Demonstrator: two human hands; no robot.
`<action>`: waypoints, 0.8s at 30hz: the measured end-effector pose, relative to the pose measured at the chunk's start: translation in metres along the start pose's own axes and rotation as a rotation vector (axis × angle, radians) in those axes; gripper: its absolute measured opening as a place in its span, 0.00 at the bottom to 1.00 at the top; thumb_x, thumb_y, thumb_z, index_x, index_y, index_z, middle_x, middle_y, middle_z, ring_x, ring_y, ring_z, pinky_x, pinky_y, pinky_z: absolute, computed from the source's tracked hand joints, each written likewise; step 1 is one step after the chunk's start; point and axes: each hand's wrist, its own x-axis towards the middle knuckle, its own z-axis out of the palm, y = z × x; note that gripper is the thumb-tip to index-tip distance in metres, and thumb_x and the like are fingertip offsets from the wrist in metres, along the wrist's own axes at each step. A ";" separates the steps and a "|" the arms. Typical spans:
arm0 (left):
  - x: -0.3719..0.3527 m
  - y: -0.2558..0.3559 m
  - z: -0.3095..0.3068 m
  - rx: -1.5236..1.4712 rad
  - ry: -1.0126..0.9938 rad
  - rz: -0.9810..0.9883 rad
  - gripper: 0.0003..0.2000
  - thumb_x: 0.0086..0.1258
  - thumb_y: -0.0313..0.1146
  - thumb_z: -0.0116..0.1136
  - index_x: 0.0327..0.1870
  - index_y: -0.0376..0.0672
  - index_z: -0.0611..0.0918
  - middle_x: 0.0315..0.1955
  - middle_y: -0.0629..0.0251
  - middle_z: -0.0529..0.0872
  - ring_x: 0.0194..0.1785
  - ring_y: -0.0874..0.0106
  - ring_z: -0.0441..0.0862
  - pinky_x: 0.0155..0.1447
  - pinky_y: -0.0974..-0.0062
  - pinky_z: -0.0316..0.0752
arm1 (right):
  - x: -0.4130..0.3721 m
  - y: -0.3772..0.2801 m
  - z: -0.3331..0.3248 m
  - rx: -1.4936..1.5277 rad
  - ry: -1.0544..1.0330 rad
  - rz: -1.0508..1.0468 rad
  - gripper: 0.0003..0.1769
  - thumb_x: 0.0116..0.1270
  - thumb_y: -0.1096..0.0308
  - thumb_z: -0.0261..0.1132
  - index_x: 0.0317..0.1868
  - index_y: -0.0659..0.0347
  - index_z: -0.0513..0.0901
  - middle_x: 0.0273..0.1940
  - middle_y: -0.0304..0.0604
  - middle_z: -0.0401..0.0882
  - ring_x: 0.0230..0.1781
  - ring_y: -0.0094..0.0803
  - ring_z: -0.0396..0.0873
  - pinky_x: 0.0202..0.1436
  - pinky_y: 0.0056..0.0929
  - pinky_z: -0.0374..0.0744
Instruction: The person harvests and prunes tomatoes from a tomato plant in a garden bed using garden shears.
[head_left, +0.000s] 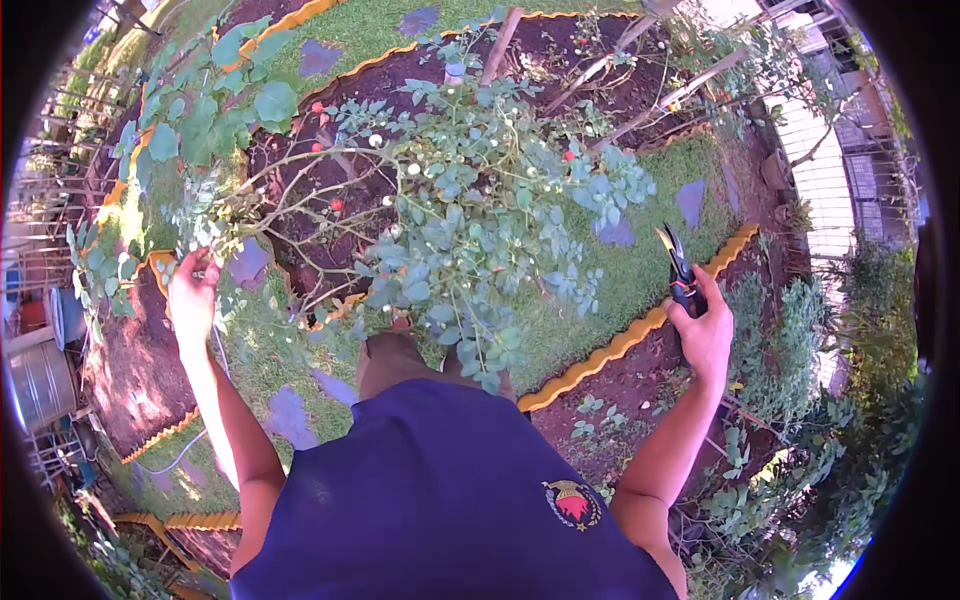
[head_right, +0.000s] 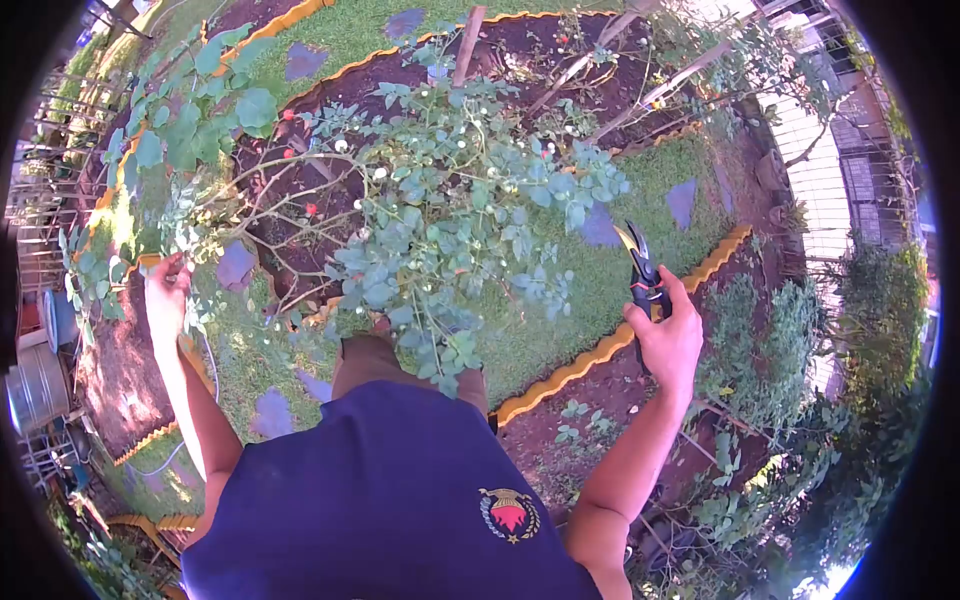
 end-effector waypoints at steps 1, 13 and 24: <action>-0.032 0.000 0.003 -0.053 0.014 -0.043 0.18 0.73 0.34 0.63 0.61 0.40 0.82 0.33 0.62 0.88 0.33 0.74 0.82 0.42 0.72 0.76 | -0.007 0.017 0.001 0.023 0.003 -0.002 0.39 0.51 0.59 0.75 0.66 0.59 0.79 0.46 0.49 0.88 0.48 0.45 0.86 0.56 0.40 0.79; -0.231 0.012 0.044 0.122 -0.227 -0.066 0.23 0.66 0.40 0.68 0.60 0.40 0.83 0.39 0.55 0.90 0.42 0.59 0.88 0.49 0.62 0.79 | -0.092 0.146 0.084 -0.084 -0.410 0.170 0.39 0.49 0.44 0.70 0.61 0.56 0.83 0.50 0.57 0.87 0.54 0.52 0.84 0.60 0.45 0.79; -0.325 -0.002 0.076 0.029 -0.430 0.011 0.28 0.63 0.41 0.70 0.64 0.42 0.79 0.47 0.50 0.88 0.47 0.52 0.87 0.55 0.58 0.79 | -0.291 0.301 0.247 0.255 -1.199 0.596 0.22 0.57 0.46 0.67 0.26 0.59 0.84 0.19 0.42 0.79 0.14 0.32 0.74 0.18 0.37 0.70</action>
